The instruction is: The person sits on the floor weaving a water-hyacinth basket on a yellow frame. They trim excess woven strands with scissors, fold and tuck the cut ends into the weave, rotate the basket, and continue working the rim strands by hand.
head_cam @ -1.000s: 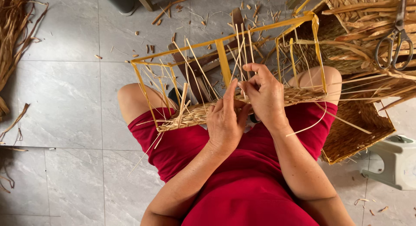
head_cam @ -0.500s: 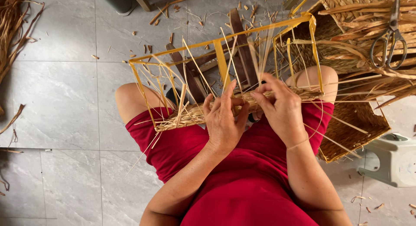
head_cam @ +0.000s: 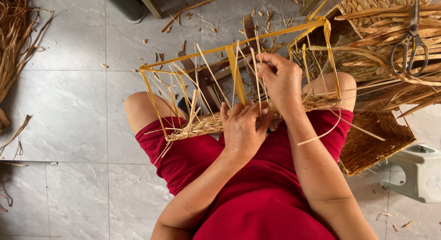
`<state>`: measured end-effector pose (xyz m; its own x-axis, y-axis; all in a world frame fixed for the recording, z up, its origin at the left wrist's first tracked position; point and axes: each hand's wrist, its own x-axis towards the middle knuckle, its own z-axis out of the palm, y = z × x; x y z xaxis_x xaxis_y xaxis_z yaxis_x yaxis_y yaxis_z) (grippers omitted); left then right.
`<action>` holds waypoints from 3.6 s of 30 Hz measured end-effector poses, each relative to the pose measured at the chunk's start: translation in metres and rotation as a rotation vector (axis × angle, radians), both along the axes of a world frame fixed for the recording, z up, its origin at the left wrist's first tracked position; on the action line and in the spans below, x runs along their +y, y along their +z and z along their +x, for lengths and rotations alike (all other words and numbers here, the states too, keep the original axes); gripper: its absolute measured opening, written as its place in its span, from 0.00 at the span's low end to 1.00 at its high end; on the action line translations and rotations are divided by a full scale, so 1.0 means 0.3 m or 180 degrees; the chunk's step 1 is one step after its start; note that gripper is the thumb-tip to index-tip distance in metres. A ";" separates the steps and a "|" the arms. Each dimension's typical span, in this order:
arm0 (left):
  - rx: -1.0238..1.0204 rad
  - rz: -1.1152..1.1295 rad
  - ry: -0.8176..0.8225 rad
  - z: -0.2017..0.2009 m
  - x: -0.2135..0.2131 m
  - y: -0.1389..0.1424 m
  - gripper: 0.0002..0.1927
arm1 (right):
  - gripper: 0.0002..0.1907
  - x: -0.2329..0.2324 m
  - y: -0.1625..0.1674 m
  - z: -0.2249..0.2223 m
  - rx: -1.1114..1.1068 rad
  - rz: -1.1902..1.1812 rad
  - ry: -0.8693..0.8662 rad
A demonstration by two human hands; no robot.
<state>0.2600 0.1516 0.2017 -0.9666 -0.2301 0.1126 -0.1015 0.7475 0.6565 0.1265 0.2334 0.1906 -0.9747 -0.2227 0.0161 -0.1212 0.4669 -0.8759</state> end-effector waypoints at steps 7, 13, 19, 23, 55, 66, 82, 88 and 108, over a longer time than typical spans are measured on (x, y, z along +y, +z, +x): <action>0.0124 0.0068 0.0004 -0.001 0.008 -0.010 0.07 | 0.04 0.024 0.047 0.060 0.0935 -0.0712 0.0088; 0.0533 -0.0384 -0.0062 0.022 0.020 -0.038 0.06 | 0.01 0.092 0.095 0.206 0.1249 -0.1073 -0.0361; 0.0604 -0.0345 -0.0192 0.038 0.011 -0.048 0.10 | 0.02 0.102 0.100 0.246 0.1432 -0.1117 -0.0403; 0.0756 -0.0175 -0.0086 0.035 0.013 -0.054 0.07 | 0.03 0.098 0.114 0.248 0.1329 -0.1126 -0.0402; 0.0643 -0.0651 -0.0095 0.035 0.053 0.027 0.16 | 0.11 0.152 0.028 0.085 -0.0224 -0.0056 0.0337; 0.0523 0.0149 -0.0189 -0.032 0.058 -0.044 0.08 | 0.04 0.233 -0.050 0.175 0.0136 -0.2115 0.0303; 0.0358 -0.0153 0.0033 -0.101 0.071 -0.028 0.09 | 0.17 0.096 0.000 0.032 -0.0173 -0.0921 -0.0119; -0.0049 -0.0154 -0.0087 -0.115 0.061 -0.044 0.08 | 0.24 0.184 0.153 0.190 0.0826 -0.0231 0.0138; 0.1247 0.0281 -0.0255 -0.064 0.080 0.003 0.12 | 0.13 0.215 0.039 0.062 0.1126 0.0398 0.0137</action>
